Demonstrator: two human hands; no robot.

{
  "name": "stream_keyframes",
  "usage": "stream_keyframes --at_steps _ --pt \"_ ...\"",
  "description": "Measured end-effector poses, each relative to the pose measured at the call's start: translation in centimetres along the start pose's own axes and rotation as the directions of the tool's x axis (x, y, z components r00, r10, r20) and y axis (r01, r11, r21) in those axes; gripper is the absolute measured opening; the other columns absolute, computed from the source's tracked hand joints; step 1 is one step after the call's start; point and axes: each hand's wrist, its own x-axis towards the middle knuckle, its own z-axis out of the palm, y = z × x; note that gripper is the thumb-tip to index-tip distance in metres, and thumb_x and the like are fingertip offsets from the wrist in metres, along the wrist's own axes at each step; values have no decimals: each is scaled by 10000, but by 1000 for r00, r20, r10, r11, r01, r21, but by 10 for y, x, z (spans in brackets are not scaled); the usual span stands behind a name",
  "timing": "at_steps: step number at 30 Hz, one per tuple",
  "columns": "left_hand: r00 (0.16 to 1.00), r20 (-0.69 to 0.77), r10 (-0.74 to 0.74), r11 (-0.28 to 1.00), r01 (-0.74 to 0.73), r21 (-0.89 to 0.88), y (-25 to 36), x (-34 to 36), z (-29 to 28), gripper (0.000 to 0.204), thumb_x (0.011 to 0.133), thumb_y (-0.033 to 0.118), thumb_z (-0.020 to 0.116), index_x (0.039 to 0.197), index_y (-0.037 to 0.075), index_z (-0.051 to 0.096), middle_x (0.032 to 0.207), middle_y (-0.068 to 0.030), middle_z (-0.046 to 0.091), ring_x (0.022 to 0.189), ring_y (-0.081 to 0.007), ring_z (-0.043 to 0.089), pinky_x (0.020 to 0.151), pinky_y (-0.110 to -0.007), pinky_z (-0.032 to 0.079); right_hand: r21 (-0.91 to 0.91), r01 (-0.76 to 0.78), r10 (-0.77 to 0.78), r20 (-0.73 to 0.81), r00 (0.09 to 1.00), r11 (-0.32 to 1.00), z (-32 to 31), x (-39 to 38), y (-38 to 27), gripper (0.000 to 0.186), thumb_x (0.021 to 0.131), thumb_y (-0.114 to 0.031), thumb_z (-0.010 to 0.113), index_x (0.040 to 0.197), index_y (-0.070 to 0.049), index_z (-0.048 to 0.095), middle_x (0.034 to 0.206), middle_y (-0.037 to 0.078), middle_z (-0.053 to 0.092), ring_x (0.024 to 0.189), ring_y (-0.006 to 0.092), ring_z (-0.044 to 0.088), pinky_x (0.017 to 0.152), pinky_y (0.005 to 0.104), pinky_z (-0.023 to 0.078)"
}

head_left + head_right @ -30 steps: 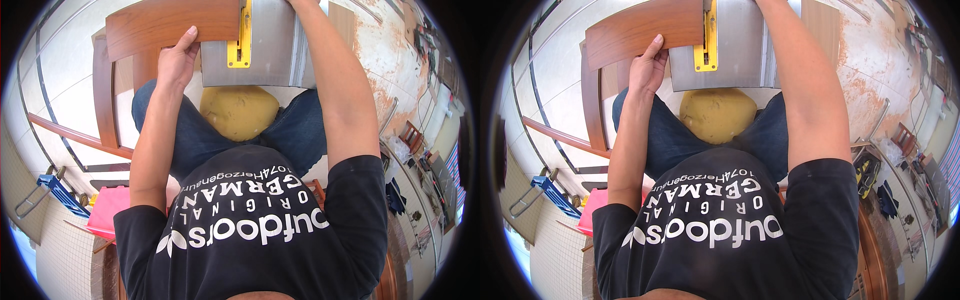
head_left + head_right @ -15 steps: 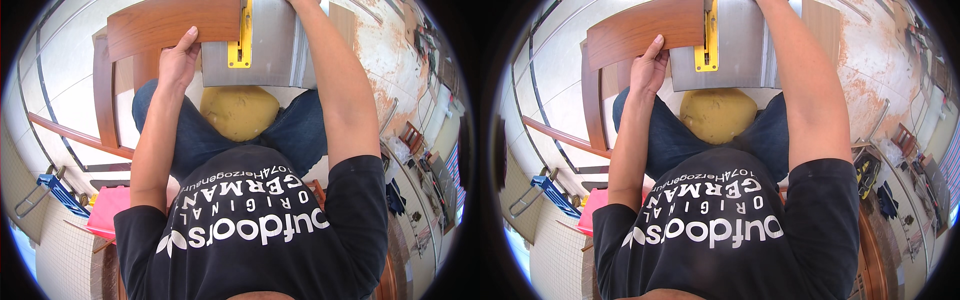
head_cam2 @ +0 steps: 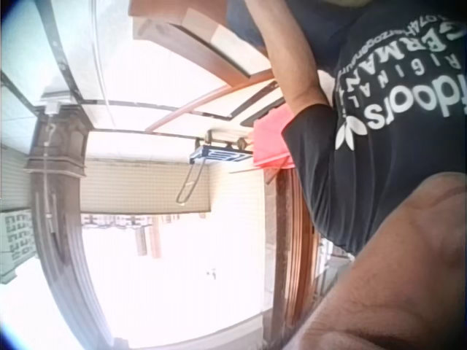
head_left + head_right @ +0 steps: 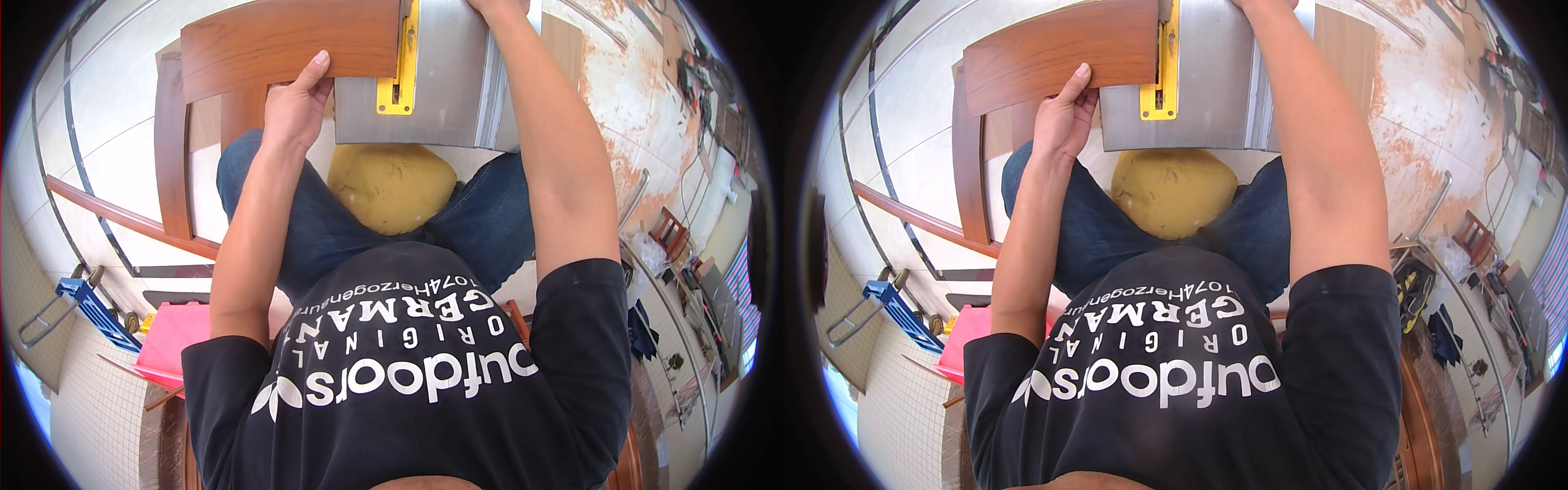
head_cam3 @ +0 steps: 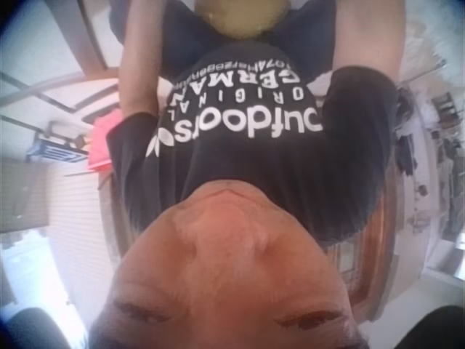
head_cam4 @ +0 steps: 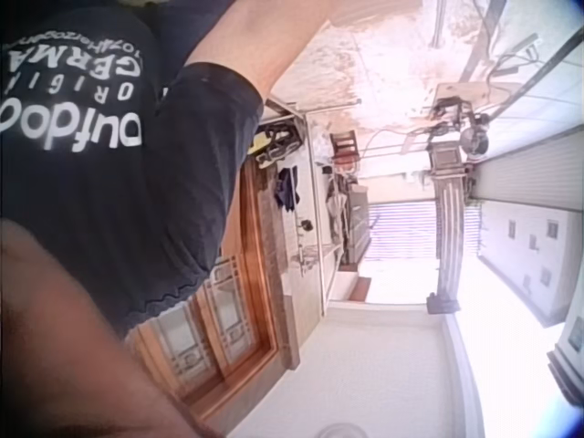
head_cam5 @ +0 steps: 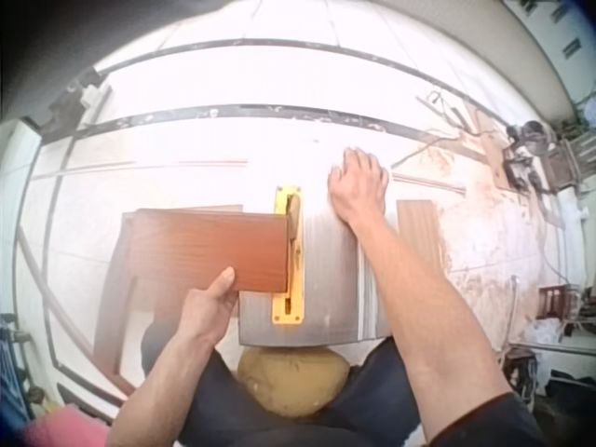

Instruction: Measure and cut wooden flooring planks using a table saw.

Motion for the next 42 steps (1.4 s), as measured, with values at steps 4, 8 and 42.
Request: stream_keyframes --at_steps 4,8,42 --pt "1000 8 -3 1000 3 12 0 0 2 327 909 78 726 1203 44 587 1148 -57 640 1065 -153 611 948 -288 512 2 12 -12 -25 1000 1000 2 0 1 530 933 -314 495 1358 1 531 1418 185 523 1344 341 432 1128 538 283" --pt "1000 10 -5 1000 5 3 -1 1 -2 327 909 73 724 1205 40 586 1150 -63 640 1067 -155 613 947 -289 514 -12 -6 6 11 1000 1000 -1 1 -2 533 936 -318 491 1358 4 528 1424 185 515 1352 340 423 1131 537 280" --pt "999 37 -11 999 9 40 5 9 1 352 911 57 717 1224 46 558 1159 -76 630 1098 -169 605 993 -302 508 1 -16 16 -31 999 1000 5 0 4 538 931 -335 493 1355 -6 532 1429 184 514 1361 341 414 1135 541 271"
